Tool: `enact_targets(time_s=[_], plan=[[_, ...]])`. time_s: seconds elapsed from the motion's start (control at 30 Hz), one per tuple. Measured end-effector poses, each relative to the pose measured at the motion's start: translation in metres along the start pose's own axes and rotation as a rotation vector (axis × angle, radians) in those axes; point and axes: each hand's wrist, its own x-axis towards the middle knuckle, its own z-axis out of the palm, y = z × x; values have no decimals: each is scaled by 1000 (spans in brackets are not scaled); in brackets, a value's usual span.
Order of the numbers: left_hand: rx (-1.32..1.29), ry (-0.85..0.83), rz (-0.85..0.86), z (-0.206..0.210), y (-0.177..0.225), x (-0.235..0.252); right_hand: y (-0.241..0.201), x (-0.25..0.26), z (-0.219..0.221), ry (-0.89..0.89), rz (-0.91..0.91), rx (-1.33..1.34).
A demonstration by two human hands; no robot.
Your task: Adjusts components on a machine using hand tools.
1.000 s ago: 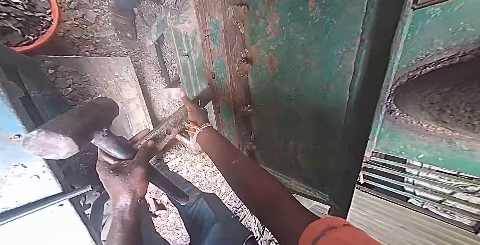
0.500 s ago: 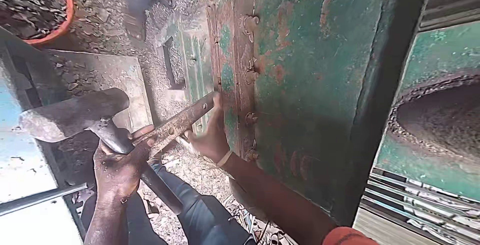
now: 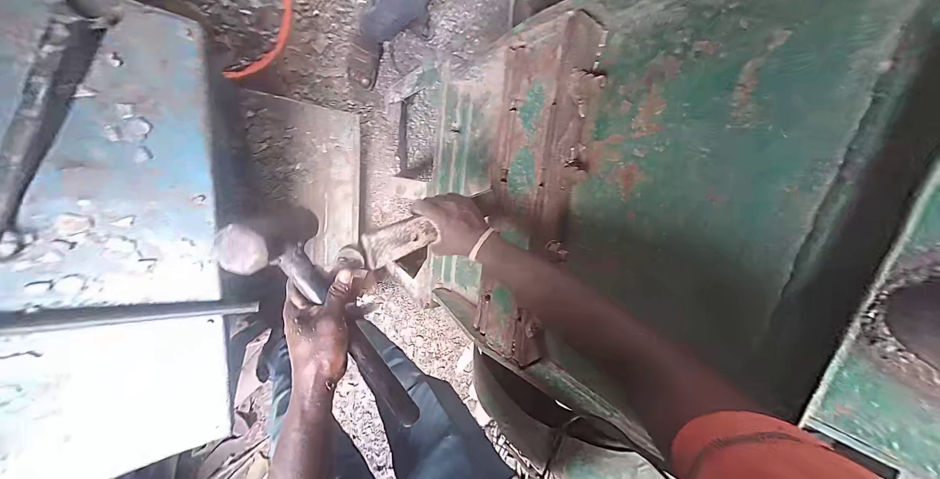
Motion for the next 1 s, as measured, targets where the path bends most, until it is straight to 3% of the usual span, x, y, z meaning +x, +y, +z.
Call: enact_targets(time_s=[0.13, 0.23, 0.5, 0.7, 0.87, 1.0], plan=[[-314, 41, -159, -30, -18, -44, 0, 12, -5, 39, 130, -53], [-429, 39, -211, -15, -17, -58, -1, 14, -6, 83, 130, -100], [-383, -109, -269, 27, -4, -52, -11, 13, -1, -9, 170, -151], [-497, -33, -239, 19, -3, -52, -9, 10, -2, 28, 150, -141], [-496, -116, -322, 23, -5, -47, -11, 15, -7, -9, 197, -149], [-445, -125, -250, 7, 8, -44, -12, 11, -4, 33, 152, -155]])
